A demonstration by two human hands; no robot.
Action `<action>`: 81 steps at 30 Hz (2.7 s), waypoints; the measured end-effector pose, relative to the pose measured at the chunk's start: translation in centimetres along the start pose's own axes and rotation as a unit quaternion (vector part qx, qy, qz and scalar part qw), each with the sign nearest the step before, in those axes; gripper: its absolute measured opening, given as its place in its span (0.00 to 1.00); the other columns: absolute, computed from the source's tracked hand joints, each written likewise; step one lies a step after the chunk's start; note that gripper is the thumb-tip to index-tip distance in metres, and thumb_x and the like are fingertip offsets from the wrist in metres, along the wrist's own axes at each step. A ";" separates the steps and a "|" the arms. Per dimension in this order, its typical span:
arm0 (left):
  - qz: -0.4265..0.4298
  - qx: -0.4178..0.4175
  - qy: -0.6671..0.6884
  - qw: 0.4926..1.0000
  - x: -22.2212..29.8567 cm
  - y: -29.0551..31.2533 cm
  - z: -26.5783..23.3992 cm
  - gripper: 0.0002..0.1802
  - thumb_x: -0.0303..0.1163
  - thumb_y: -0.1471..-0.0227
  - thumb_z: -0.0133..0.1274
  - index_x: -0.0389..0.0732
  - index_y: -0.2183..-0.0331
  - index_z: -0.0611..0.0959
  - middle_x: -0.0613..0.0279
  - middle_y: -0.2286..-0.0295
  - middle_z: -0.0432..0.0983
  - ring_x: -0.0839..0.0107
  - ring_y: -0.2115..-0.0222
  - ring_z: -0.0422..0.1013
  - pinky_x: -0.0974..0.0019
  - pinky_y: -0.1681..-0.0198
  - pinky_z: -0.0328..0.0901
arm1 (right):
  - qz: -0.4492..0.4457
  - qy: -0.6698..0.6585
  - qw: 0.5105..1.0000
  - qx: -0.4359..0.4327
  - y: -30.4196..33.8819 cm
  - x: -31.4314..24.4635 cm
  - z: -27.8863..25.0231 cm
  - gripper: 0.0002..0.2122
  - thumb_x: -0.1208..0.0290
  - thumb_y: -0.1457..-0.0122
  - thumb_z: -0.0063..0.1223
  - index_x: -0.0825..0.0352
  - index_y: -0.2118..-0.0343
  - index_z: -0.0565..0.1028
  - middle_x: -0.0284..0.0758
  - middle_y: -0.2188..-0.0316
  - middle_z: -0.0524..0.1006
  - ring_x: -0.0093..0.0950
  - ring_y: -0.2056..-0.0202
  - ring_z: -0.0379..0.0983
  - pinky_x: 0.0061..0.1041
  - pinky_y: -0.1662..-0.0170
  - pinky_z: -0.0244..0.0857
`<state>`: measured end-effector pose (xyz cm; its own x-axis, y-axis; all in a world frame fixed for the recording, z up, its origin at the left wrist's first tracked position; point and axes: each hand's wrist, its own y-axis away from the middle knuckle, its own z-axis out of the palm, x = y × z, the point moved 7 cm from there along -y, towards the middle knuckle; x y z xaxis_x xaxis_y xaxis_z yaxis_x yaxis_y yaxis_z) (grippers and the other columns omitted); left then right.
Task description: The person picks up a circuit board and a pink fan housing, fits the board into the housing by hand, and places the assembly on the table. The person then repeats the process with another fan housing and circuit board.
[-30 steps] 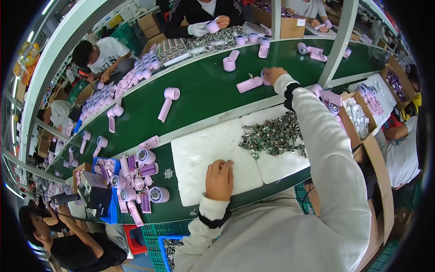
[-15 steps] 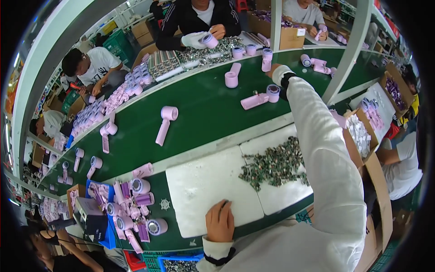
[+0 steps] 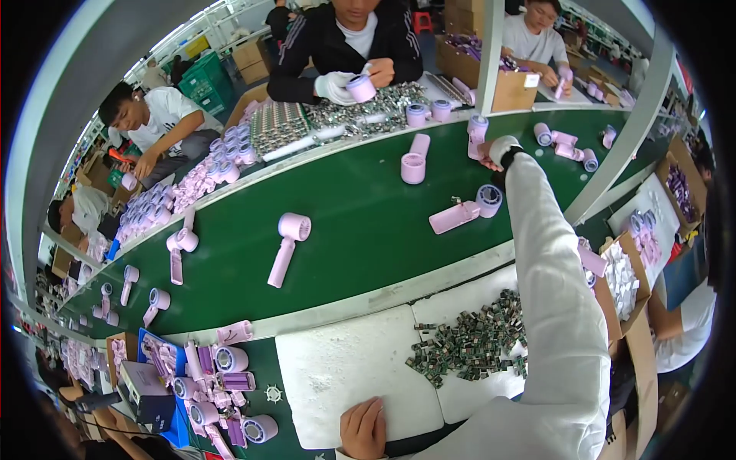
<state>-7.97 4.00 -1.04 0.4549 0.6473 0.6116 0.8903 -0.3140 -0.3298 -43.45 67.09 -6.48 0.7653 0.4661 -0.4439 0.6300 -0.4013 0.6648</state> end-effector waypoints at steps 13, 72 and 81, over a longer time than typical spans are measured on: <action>0.017 0.051 0.019 0.998 0.2 0.7 -1.3 0.18 0.19 0.49 0.58 0.38 0.54 0.81 0.50 0.60 0.75 0.50 0.58 0.70 0.53 0.54 0.67 | -0.210 -0.282 0.916 -0.192 35.9 -0.6 15.5 0.09 0.65 0.37 0.44 0.65 0.64 0.71 0.22 0.81 0.63 0.14 0.86 0.51 0.16 0.83 0.47; -0.126 -0.001 0.375 0.918 -2.6 4.7 -4.1 0.17 0.18 0.44 0.57 0.37 0.52 0.84 0.53 0.63 0.83 0.69 0.64 0.80 0.70 0.58 0.73 | -0.591 0.037 0.805 0.035 51.7 0.8 41.1 0.06 0.76 0.47 0.63 0.69 0.66 0.82 0.37 0.78 0.76 0.27 0.80 0.71 0.26 0.75 0.65; -0.082 -0.076 0.376 0.920 -2.8 4.4 -4.3 0.16 0.15 0.43 0.56 0.33 0.53 0.84 0.50 0.57 0.82 0.68 0.58 0.78 0.70 0.54 0.71 | -0.606 0.052 0.793 0.020 52.1 0.8 40.7 0.08 0.77 0.51 0.65 0.68 0.67 0.81 0.35 0.76 0.75 0.28 0.76 0.73 0.26 0.73 0.67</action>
<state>-5.25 -2.21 -1.10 0.1498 0.0485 0.9875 0.9147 -0.3859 -0.1198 -4.70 14.49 3.34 -0.4201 0.5905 -0.6891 0.9000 0.3685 -0.2329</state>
